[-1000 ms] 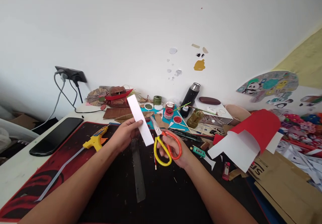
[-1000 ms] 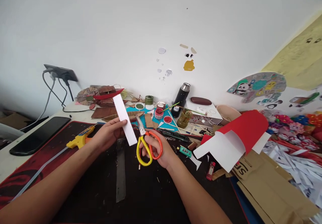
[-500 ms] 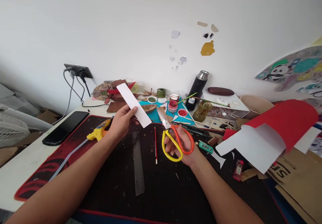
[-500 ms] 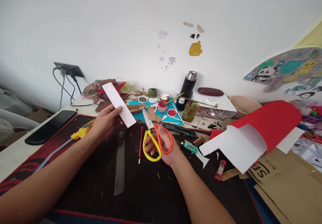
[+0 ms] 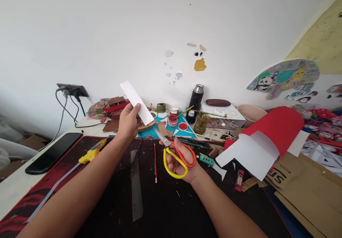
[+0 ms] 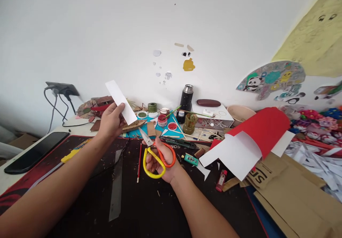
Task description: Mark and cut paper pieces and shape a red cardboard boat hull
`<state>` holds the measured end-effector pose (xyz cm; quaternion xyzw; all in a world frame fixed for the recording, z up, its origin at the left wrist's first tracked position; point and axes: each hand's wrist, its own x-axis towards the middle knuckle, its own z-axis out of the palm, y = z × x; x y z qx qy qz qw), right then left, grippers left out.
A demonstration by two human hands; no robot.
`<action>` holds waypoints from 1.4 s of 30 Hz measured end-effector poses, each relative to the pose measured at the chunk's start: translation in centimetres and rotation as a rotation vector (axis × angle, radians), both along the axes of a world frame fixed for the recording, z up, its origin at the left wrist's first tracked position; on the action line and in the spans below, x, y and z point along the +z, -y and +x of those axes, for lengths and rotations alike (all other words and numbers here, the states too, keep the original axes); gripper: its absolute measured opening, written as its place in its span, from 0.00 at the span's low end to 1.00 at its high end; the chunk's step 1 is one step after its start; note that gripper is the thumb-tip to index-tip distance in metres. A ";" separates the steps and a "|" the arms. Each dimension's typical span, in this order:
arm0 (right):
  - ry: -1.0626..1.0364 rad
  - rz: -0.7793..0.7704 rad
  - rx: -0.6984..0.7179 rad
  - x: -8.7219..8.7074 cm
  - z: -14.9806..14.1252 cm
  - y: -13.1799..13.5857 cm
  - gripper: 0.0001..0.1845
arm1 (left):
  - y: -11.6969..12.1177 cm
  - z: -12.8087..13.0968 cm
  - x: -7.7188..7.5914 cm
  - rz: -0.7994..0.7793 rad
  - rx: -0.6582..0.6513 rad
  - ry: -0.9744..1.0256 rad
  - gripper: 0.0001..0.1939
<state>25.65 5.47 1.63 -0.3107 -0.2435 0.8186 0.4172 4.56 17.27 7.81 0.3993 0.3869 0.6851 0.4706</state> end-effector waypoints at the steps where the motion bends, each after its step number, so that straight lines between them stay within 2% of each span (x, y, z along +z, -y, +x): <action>1: 0.006 0.013 0.010 -0.2 -0.1 0.1 0.31 | 0.1 0.0 -0.3 -0.008 0.001 0.005 0.17; 4: -0.013 0.108 -0.027 -0.4 -0.4 0.6 0.30 | 0.9 -0.4 -1.2 -0.056 -0.022 0.005 0.16; 7: -0.012 0.209 -0.042 -0.3 -0.6 1.1 0.30 | 2.1 -0.6 -1.6 -0.130 -0.104 -0.016 0.18; 11: 0.028 0.253 -0.067 0.1 -0.8 1.2 0.32 | 3.4 0.0 -1.5 -0.189 -0.250 -0.042 0.21; 15: 0.029 0.269 -0.096 0.4 -0.6 1.1 0.35 | 3.9 0.6 -1.1 -0.189 -0.291 -0.039 0.23; 22: 0.019 0.273 -0.060 1.3 -0.6 1.4 0.41 | 3.7 0.3 -1.0 -0.164 -0.236 -0.035 0.22; 27: -0.060 0.249 0.014 1.6 -0.7 1.4 0.52 | 4.3 0.2 -1.2 -0.133 -0.214 -0.055 0.23; 30: -0.013 0.243 0.022 1.6 -0.7 1.3 0.48 | 4.7 -0.1 -1.2 -0.104 -0.189 -0.063 0.22; 33: 0.088 0.269 -0.047 1.7 -0.6 1.2 0.42 | 4.8 -0.4 -1.1 -0.066 -0.141 -0.055 0.21; 38: 0.329 0.447 -0.160 1.7 -0.9 1.4 0.40 | 4.4 -0.8 -1.1 -0.013 -0.055 -0.021 0.19; 42: 0.483 0.544 -0.115 1.4 -1.6 2.2 0.38 | 4.2 -0.9 -1.2 0.027 -0.013 -0.012 0.19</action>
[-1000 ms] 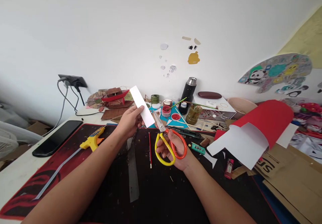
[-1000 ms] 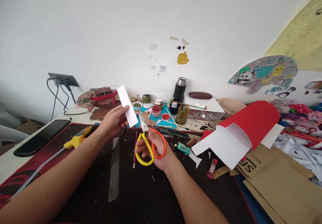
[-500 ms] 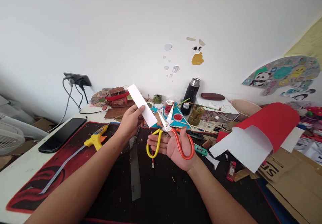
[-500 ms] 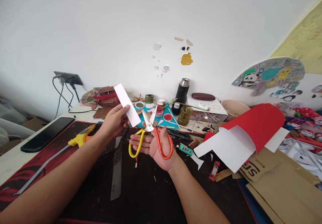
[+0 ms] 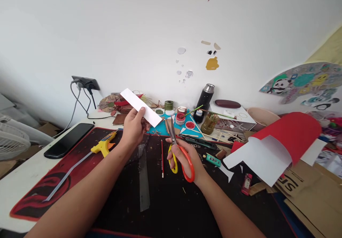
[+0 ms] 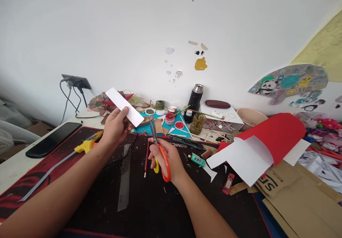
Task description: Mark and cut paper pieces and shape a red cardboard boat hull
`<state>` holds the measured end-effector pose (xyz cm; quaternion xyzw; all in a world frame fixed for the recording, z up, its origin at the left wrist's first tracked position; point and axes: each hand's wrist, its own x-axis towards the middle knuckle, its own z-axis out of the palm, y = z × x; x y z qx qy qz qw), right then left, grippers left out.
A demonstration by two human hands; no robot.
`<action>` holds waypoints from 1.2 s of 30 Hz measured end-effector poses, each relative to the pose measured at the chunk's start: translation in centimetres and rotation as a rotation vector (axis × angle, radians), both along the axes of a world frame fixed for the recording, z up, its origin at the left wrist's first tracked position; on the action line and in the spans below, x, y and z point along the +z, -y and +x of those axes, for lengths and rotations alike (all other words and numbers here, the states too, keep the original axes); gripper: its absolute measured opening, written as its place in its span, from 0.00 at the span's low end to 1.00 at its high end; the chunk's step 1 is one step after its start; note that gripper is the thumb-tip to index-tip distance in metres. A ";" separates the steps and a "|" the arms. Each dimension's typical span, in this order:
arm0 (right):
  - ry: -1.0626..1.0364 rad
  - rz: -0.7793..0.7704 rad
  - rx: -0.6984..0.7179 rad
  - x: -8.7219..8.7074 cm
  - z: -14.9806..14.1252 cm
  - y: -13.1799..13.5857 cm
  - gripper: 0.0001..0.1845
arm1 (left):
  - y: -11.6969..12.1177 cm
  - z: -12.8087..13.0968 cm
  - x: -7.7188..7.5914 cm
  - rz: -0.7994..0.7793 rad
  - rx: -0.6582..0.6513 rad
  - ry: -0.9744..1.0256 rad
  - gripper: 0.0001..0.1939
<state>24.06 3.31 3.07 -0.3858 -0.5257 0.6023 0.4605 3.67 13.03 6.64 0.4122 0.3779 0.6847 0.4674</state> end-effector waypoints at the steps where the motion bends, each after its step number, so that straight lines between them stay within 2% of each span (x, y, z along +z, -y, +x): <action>1: 0.039 0.011 0.007 -0.1 -0.2 0.2 0.36 | 0.0 0.0 0.0 0.011 0.007 -0.002 0.20; 7: 0.161 0.079 0.024 -0.8 -0.6 0.6 0.29 | 0.5 0.2 0.2 0.056 0.010 -0.051 0.19; 14: 0.201 0.122 -0.003 -0.4 -0.5 0.6 0.27 | 1.4 0.6 0.1 0.068 -0.012 -0.161 0.17; 22: 0.200 0.116 -0.021 -0.5 -0.6 0.7 0.26 | 2.0 1.2 0.6 0.044 -0.035 -0.169 0.15; 26: 0.189 0.114 -0.033 -0.3 -0.6 0.8 0.26 | 2.0 1.2 0.4 0.077 -0.031 -0.206 0.16; 36: 0.178 0.110 -0.041 -0.1 -0.7 0.8 0.25 | 2.1 1.2 0.3 0.038 -0.032 -0.167 0.15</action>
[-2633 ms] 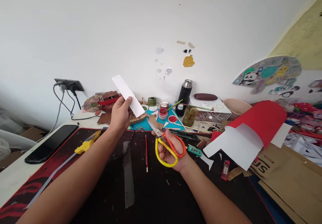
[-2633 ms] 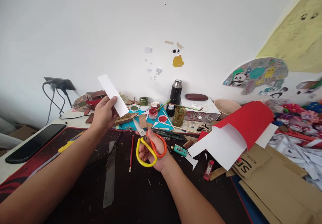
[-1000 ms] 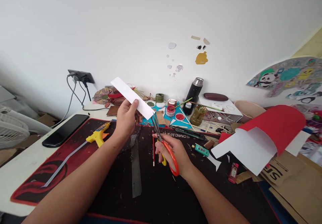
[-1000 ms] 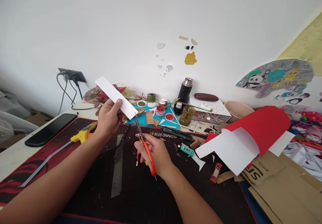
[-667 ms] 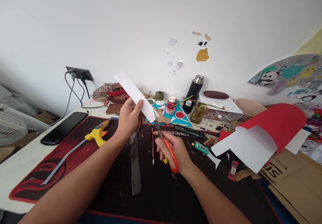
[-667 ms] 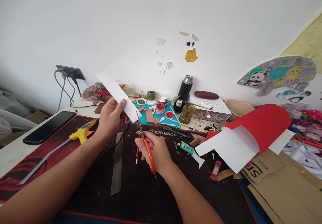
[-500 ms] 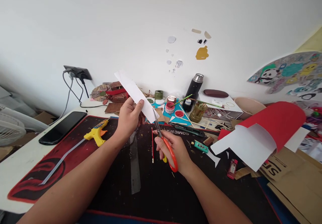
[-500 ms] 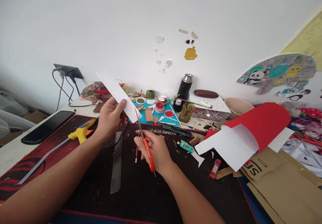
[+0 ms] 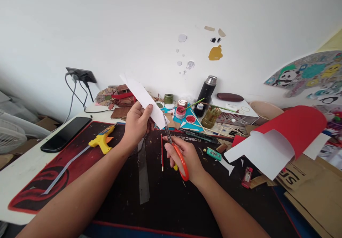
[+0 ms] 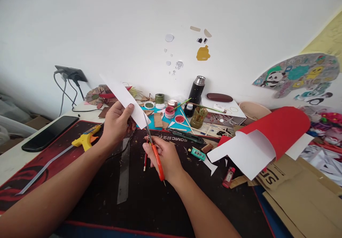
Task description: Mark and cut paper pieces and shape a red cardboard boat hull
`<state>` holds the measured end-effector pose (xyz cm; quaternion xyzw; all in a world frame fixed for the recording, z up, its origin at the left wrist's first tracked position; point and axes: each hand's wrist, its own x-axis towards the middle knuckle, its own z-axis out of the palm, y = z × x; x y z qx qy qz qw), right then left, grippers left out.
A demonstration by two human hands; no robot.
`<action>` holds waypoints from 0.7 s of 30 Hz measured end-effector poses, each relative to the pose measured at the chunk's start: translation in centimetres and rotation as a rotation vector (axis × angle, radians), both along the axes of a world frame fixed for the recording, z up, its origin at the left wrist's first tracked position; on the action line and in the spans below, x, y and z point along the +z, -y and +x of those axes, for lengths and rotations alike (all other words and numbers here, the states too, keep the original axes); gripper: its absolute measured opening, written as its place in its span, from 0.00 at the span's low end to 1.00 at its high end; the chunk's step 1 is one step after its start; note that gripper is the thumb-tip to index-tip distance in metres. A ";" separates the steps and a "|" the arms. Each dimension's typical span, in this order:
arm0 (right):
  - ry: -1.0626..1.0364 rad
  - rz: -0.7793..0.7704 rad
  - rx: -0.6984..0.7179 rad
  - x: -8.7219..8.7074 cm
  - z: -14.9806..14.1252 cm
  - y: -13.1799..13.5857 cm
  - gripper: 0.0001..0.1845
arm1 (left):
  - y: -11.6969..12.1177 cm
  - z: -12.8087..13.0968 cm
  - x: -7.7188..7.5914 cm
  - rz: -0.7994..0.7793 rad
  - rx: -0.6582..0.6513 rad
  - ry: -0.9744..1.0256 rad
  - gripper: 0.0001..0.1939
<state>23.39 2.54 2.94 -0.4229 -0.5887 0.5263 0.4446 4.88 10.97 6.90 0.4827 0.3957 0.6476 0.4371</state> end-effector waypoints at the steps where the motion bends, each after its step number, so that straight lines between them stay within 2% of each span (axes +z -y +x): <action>1: 0.003 0.004 -0.001 -0.1 0.0 0.0 0.25 | 0.0 0.0 0.0 0.007 0.000 -0.007 0.15; 10: 0.043 0.017 -0.014 0.0 0.0 -0.1 0.26 | -0.2 0.0 -0.4 0.063 0.003 -0.101 0.20; 21: 0.068 0.003 -0.036 -0.2 0.0 -0.1 0.27 | -0.3 -0.1 -0.7 0.080 -0.005 -0.093 0.21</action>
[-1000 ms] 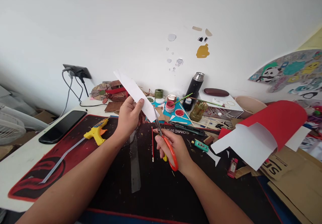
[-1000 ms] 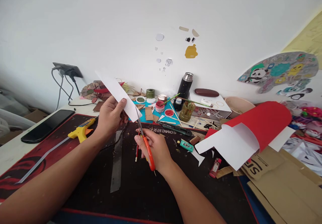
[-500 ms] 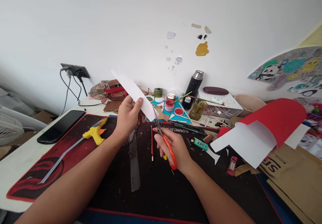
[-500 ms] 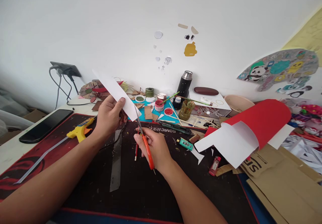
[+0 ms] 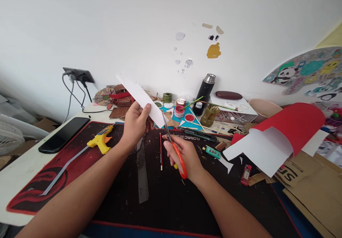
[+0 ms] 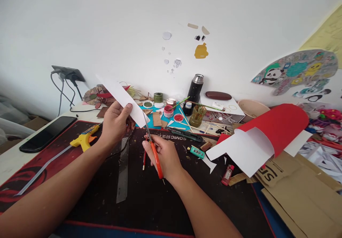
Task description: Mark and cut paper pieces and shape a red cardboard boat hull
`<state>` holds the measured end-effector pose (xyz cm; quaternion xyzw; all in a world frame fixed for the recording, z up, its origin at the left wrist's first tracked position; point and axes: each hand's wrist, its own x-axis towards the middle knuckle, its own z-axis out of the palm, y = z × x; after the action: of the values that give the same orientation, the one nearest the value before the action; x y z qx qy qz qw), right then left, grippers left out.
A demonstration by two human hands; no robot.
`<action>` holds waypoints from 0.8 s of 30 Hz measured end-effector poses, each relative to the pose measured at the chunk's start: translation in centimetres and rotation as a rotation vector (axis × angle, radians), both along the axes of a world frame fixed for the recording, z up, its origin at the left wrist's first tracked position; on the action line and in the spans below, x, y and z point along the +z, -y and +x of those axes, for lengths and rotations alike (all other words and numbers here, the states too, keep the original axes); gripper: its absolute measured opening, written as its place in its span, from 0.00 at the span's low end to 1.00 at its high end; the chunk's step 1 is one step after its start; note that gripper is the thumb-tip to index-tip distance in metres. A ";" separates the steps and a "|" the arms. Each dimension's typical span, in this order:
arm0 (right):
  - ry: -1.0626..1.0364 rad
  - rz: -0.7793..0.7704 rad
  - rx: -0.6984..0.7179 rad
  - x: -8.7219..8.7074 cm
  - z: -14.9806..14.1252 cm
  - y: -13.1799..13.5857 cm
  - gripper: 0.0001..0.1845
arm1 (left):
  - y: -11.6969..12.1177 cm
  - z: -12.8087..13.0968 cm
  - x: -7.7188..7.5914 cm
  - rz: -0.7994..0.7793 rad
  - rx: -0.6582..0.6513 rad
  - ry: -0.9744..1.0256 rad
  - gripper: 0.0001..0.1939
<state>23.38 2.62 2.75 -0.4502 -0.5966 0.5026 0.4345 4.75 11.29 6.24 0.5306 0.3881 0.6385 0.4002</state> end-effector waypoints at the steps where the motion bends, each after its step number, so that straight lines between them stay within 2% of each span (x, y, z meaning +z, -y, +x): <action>1: 0.004 -0.001 -0.001 -0.1 0.0 0.0 0.26 | -0.1 0.0 0.0 0.003 -0.001 -0.005 0.22; 13: 0.014 -0.011 -0.012 0.0 0.2 0.0 0.23 | -0.6 -0.2 -0.6 0.011 -0.006 -0.032 0.22; 24: 0.032 0.012 -0.022 0.4 0.0 0.0 0.26 | -0.7 -0.2 -0.6 -0.008 -0.006 -0.033 0.21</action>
<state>23.42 2.67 3.13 -0.4623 -0.6013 0.4870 0.4331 4.60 12.02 5.59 0.5404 0.3959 0.6269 0.3978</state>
